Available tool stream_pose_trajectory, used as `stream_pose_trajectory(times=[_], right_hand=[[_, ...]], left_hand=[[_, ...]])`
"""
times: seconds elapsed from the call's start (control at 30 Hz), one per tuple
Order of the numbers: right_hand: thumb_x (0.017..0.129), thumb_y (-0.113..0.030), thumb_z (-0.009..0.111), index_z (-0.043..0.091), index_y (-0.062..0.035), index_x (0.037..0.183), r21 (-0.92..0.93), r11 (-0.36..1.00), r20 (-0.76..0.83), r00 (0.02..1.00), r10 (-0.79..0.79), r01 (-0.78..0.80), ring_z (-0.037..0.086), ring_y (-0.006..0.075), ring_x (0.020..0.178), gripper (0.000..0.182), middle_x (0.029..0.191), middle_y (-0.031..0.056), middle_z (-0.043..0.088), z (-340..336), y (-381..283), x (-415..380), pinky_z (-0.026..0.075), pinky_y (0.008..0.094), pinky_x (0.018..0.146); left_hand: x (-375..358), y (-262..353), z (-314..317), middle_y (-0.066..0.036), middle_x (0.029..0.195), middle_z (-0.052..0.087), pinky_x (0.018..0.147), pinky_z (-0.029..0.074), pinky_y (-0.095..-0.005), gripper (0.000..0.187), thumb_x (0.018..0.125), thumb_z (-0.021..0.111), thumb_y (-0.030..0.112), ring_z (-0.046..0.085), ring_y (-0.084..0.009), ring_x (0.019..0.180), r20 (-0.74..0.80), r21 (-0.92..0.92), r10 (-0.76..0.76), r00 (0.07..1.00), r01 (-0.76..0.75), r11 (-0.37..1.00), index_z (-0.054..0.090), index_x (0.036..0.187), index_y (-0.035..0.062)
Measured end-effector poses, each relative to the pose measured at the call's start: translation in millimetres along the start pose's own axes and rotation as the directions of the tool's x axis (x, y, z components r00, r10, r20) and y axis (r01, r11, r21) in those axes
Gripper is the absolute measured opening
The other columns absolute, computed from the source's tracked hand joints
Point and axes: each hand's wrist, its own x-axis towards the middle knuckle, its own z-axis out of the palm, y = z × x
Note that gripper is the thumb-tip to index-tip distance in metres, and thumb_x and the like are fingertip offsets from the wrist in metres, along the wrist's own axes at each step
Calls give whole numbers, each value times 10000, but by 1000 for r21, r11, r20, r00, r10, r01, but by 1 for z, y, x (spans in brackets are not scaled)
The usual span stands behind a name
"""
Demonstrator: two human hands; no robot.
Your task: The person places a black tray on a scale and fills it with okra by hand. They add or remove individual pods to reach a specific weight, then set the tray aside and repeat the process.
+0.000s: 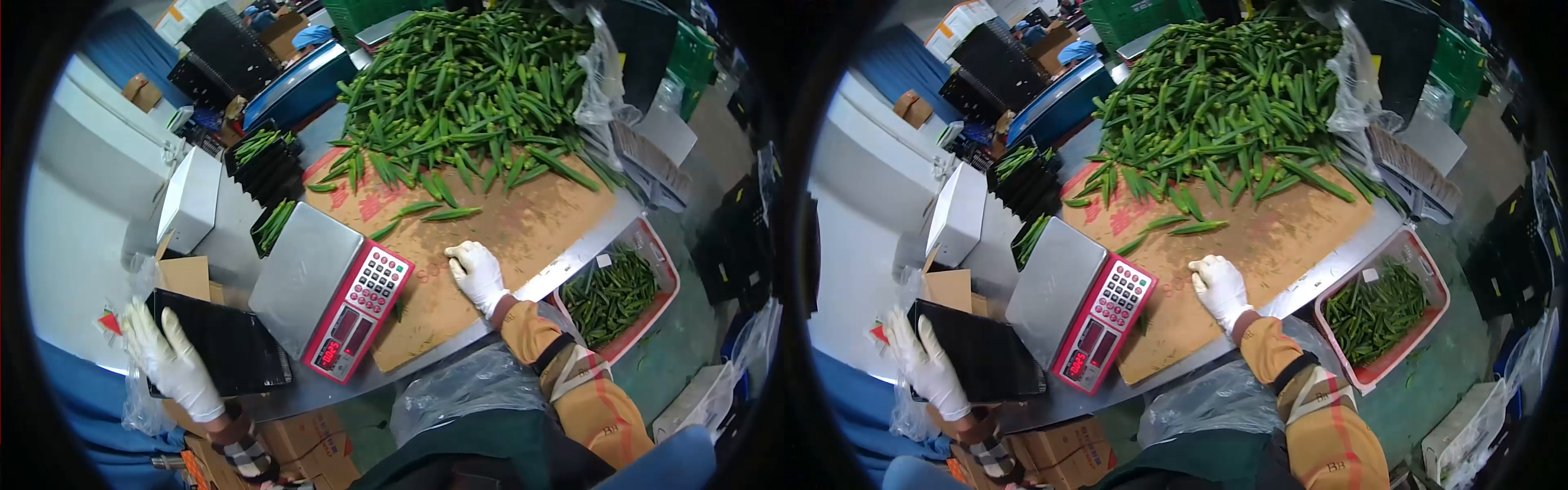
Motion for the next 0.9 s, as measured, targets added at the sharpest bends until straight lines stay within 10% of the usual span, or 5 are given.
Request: stream_pose_trajectory(times=[0.07, 0.17, 0.3, 0.6, 0.9], right_hand=[[859, -117, 694, 718, -123, 1011, 6, 1000, 6, 1000, 1, -1, 649, 314, 936, 154, 946, 84, 672, 0, 0, -1, 541, 437, 813], [849, -110, 703, 711, -128, 1008, 7, 1000, -1, 1000, -8, 8, 646, 311, 935, 160, 944, 81, 667, 0, 0, -1, 541, 434, 822], [844, -102, 707, 714, -131, 1008, 50, 999, -30, 1000, -8, 10, 644, 309, 936, 166, 942, 77, 669, 2, 3, -3, 540, 429, 833], [868, -92, 693, 726, -139, 1001, 105, 994, -69, 998, -10, 17, 648, 302, 898, 145, 906, 64, 664, 5, 6, -4, 537, 430, 800], [847, -115, 702, 727, -132, 1021, 179, 984, -64, 998, -4, 16, 646, 306, 928, 177, 948, 68, 685, 7, 10, -6, 534, 434, 830]], left_hand=[[-33, -53, 19, -243, 1318, 675, 1062, 487, -433, 465, 1083, 558, 322, 640, -407, 1208, 317, -136, -234, 919, 289, 948, 607, 1399, -16], [-30, -54, 10, -240, 1207, 724, 936, 542, -419, 474, 1095, 526, 351, 707, -378, 1066, 395, -3, -327, 858, 357, 934, 647, 1326, -45], [-31, -138, 60, -137, 878, 735, 776, 515, -393, 442, 1088, 555, 338, 641, -202, 795, 564, -340, -261, 783, 509, 791, 707, 1154, -71], [-27, -197, 93, 49, 732, 540, 647, 405, -277, 335, 1060, 627, 258, 435, -75, 718, 585, -363, -284, 759, 559, 745, 678, 851, 2], [-17, -188, 70, -88, 1105, 702, 942, 492, -293, 327, 1058, 640, 233, 608, -172, 989, 95, -664, -677, 730, 553, 503, 689, 1230, -40]])
